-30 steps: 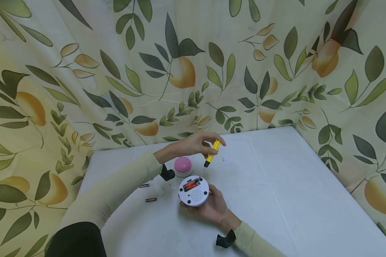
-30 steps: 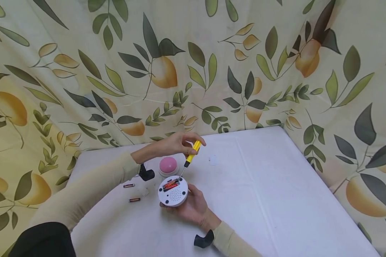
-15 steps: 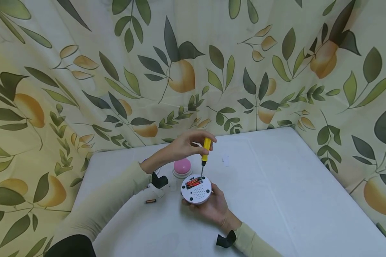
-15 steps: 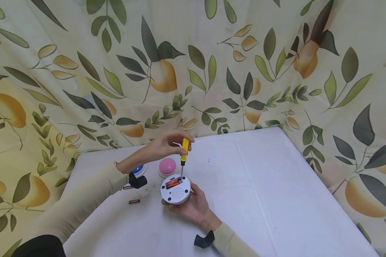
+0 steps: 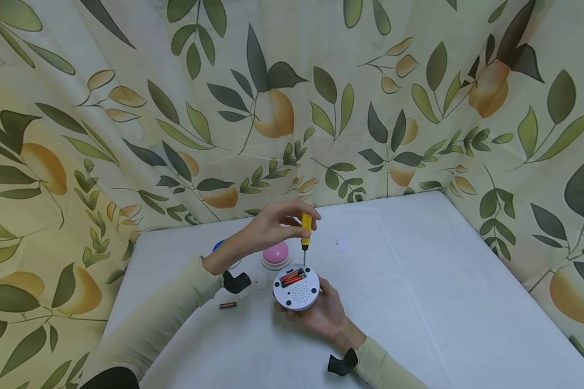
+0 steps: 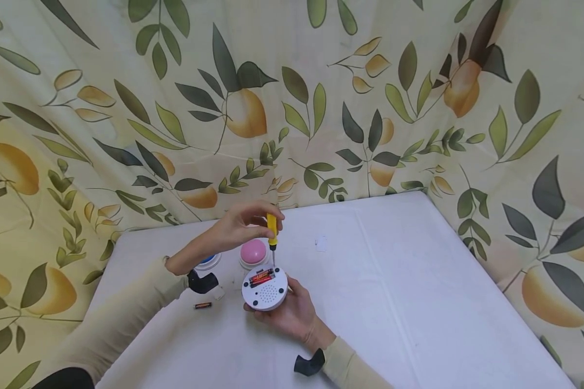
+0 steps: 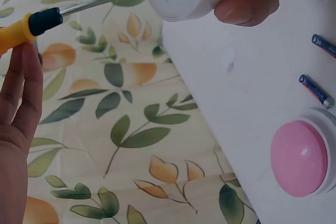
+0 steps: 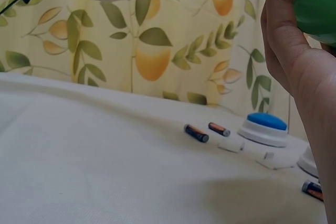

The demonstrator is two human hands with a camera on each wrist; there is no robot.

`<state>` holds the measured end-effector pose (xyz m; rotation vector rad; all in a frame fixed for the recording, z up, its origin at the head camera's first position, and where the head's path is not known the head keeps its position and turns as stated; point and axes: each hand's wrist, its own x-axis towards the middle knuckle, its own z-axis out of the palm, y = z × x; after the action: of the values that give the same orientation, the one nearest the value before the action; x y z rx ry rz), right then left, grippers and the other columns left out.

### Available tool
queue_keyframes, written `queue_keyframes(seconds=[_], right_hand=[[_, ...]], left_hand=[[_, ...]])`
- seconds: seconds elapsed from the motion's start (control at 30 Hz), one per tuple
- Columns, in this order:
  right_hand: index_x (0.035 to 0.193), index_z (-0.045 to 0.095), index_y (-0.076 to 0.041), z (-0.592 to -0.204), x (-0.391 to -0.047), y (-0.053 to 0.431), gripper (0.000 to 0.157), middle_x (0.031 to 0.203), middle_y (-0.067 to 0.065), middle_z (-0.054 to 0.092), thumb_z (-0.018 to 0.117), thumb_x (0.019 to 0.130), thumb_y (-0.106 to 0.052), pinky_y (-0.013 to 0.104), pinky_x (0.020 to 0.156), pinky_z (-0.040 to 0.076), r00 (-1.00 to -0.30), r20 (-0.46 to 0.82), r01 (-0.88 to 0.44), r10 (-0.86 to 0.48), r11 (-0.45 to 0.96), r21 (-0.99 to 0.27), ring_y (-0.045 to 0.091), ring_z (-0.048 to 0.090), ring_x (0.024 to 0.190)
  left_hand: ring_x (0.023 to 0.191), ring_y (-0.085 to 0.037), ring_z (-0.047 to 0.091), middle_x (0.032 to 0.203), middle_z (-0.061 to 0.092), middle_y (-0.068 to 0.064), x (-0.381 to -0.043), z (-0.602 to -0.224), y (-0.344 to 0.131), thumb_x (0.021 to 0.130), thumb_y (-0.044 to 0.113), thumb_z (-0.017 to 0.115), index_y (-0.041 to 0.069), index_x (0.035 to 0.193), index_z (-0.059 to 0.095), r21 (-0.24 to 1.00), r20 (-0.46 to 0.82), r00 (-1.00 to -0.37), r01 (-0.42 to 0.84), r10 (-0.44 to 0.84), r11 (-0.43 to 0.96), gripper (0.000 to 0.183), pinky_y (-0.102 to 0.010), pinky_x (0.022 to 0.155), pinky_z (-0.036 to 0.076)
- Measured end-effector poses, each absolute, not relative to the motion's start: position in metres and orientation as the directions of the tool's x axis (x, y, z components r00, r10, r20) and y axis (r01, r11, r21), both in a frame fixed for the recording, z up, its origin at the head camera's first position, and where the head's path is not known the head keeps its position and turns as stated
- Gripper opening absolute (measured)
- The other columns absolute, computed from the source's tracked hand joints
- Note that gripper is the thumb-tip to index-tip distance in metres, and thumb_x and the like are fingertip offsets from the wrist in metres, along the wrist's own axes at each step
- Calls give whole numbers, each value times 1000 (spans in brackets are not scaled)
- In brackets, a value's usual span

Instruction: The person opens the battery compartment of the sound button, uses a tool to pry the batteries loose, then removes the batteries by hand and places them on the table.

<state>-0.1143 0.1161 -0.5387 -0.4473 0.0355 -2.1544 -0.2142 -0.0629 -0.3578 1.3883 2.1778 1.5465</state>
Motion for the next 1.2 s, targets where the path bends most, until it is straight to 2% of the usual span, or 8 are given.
queue_keyframes(seconds=[0.4,0.73,0.93,1.2], right_hand=[[158,41,-25,-538,-115,117,55,157,15,44,47,107,-47,32,114,45,-525,313,776,-791,-596,-205,36,47,142],[158,37,-25,-539,-114,117,57,157,17,43,44,108,-49,32,115,44,-535,295,789,-791,-593,-158,37,44,143],[157,41,-22,-540,-114,116,56,157,18,43,46,107,-48,31,116,44,-529,300,798,-794,-586,-143,37,44,142],[157,40,-22,-538,-114,115,57,157,18,43,40,108,-51,31,115,44,-531,285,799,-798,-584,-146,36,45,142]], left_hand=[[107,-19,69,111,71,-12,-204,-356,-74,90,-1,78,5,125,66,795,401,-583,604,706,48,37,-34,98,60],[105,-20,69,109,71,-16,-201,-361,-76,89,-4,77,2,122,65,767,456,-520,641,722,-23,36,-38,95,62],[106,-20,69,110,71,-14,-200,-364,-76,90,-3,77,4,121,66,776,430,-539,631,724,10,34,-36,96,61],[106,-19,68,111,71,-14,-200,-361,-75,90,-1,77,4,122,66,792,385,-565,608,730,53,34,-34,97,60]])
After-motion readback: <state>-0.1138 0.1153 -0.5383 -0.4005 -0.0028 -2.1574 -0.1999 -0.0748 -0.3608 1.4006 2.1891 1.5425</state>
